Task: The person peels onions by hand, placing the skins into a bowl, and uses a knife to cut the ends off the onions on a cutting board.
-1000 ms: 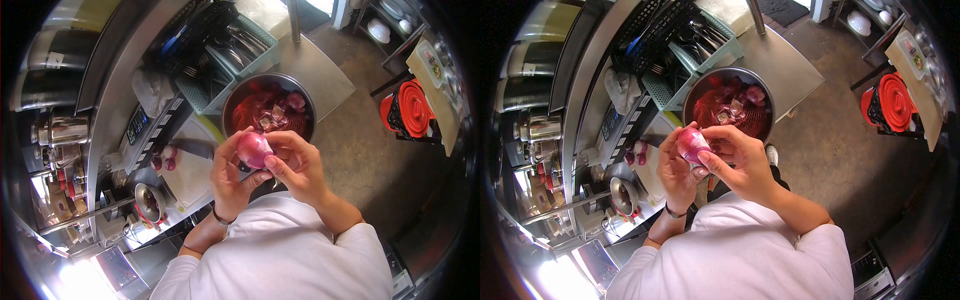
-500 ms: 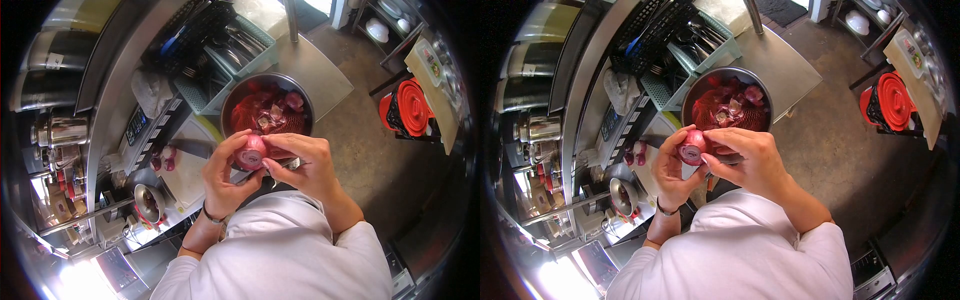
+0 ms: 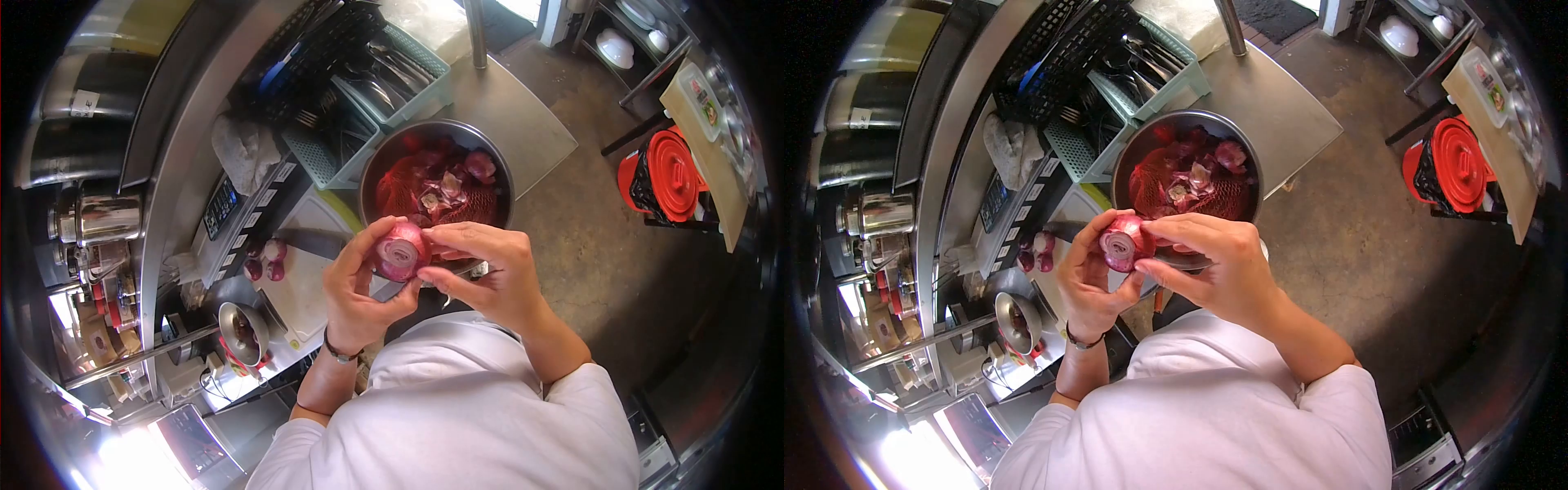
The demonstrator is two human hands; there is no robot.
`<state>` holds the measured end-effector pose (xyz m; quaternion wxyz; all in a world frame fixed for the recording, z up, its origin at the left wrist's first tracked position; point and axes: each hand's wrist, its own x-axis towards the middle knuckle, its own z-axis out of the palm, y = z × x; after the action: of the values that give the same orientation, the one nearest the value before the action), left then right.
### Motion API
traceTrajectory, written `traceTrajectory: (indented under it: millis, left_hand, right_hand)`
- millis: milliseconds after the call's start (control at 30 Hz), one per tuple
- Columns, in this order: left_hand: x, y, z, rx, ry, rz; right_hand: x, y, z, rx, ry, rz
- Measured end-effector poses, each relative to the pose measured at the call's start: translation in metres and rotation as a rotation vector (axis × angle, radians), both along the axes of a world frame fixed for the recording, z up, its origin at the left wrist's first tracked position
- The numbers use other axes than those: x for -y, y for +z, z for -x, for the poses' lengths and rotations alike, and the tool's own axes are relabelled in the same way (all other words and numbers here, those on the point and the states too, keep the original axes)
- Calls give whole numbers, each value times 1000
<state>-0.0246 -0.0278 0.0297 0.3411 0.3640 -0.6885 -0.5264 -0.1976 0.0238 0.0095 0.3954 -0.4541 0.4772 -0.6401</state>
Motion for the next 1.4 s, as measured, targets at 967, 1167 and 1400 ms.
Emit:
traceTrajectory:
  millis: [967, 1167, 1400]
  left_hand:
    - [5, 0, -3, 270, 7, 367]
    - [8, 0, -9, 192, -36, 109]
    - [17, -2, -14, -103, -122, -392]
  right_hand:
    - [8, -14, -8, -216, 23, 30]
    - [12, -18, -5, -89, 68, -59]
    - [14, -19, 2, 43, 138, -145]
